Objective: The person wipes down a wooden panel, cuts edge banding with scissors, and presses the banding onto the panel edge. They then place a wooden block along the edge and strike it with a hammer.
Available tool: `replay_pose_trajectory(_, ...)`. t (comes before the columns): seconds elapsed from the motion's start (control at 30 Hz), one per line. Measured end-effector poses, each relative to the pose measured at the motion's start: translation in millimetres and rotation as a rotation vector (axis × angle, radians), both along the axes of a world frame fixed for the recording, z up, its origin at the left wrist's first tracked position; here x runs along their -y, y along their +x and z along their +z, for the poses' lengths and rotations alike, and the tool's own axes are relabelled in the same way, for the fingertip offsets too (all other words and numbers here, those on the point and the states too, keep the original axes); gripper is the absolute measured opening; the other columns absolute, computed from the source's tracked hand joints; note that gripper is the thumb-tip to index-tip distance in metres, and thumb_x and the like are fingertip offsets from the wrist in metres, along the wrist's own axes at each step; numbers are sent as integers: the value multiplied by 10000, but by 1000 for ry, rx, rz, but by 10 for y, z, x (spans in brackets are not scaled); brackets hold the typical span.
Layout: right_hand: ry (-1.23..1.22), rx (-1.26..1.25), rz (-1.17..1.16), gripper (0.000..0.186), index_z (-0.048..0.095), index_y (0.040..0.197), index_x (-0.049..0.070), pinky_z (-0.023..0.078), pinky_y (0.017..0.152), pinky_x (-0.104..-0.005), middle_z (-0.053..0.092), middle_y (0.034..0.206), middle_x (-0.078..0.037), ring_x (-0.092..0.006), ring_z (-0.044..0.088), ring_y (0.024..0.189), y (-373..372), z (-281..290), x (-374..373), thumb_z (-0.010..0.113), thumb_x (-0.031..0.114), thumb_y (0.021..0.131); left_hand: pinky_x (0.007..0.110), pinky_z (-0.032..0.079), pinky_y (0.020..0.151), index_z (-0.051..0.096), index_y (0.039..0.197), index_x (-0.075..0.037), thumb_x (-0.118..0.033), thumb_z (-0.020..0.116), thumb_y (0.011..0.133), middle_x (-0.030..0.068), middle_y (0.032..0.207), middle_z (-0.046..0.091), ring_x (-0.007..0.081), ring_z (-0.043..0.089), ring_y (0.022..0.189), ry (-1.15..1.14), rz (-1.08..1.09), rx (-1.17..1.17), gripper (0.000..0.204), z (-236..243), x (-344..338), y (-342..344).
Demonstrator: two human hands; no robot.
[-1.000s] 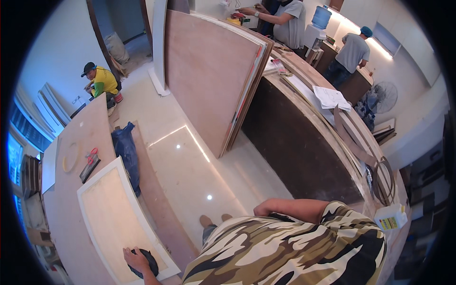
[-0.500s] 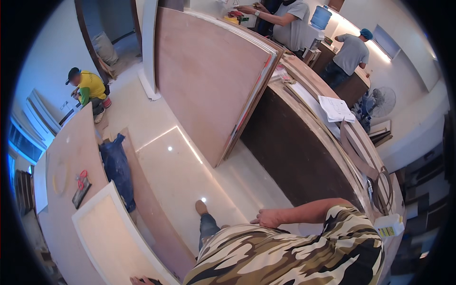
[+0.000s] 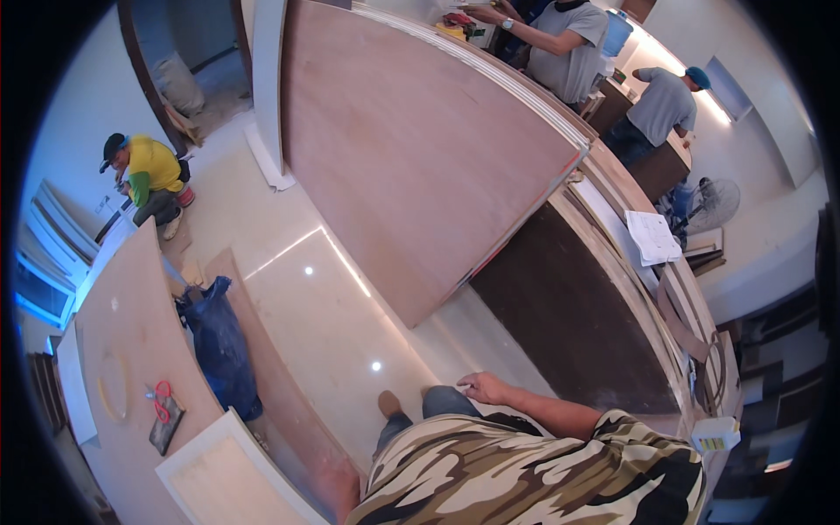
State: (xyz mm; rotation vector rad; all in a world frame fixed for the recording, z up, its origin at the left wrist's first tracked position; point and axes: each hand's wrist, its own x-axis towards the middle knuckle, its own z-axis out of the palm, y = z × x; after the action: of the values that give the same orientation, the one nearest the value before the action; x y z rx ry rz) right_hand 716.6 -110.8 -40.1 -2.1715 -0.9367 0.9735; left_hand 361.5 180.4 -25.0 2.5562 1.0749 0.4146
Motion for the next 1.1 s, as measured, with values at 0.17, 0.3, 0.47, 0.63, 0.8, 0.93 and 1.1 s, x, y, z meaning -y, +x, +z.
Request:
replay_pose_trajectory(0.17, -12, -110, -175, 342, 696, 1138, 43, 543, 828, -451, 706, 1014, -222, -408, 677, 905, 522, 151, -453, 670, 240, 860, 464, 529, 895, 625, 1230, 44, -292, 689, 855, 268, 1159, 668, 394, 671, 1044, -644, 210, -329, 507, -204, -350, 631)
replay_pose_trajectory(0.3, -185, 33, 47, 397, 663, 1217, 48, 518, 897, -444, 685, 1103, -235, -399, 658, 996, 1031, -27, -597, 659, 276, 891, 470, 506, 922, 652, 1225, 3, -358, 690, 850, 257, 1167, 665, 406, 652, 1064, -684, 270, -515, 522, -848, -511, 328)
replay_pose_trajectory(0.47, -245, 154, 217, 416, 653, 1216, 60, 492, 917, -521, 672, 1106, -239, -428, 629, 1037, 1778, -263, -983, 642, 309, 883, 473, 502, 928, 651, 1226, 10, -372, 680, 854, 267, 1179, 659, 414, 645, 1078, -807, 387, -735, 534, -828, -508, 352)
replay_pose_trajectory(0.63, -267, 110, 130, 394, 670, 1176, 65, 500, 904, -531, 678, 1079, -245, -434, 636, 1018, 2469, -234, -1574, 626, 320, 879, 472, 500, 932, 653, 1220, 12, -374, 676, 857, 268, 1179, 659, 414, 644, 1082, -877, 417, -737, 530, -768, -531, 839)
replay_pose_trajectory(0.8, -160, 171, 121, 344, 701, 1102, 82, 511, 900, -532, 683, 1071, -241, -438, 640, 1014, 2861, -348, -1876, 614, 320, 869, 471, 498, 936, 656, 1215, 14, -376, 671, 860, 268, 1179, 660, 414, 642, 1087, -913, 378, -666, 527, -754, -667, 1432)
replay_pose_trajectory(0.93, -123, 179, 145, 314, 713, 1022, 71, 519, 881, -531, 686, 1059, -235, -441, 647, 987, 2949, -312, -2001, 601, 316, 862, 470, 497, 939, 658, 1210, 15, -377, 667, 863, 268, 1179, 660, 414, 640, 1091, -912, 361, -610, 524, -732, -772, 1707)
replay_pose_trajectory(1.1, -155, 149, 153, 315, 713, 996, 61, 520, 880, -533, 685, 1067, -237, -442, 647, 984, 2991, -291, -1978, 594, 318, 860, 470, 495, 943, 660, 1205, 17, -379, 663, 866, 269, 1179, 661, 414, 639, 1096, -892, 366, -578, 522, -706, -859, 1860)
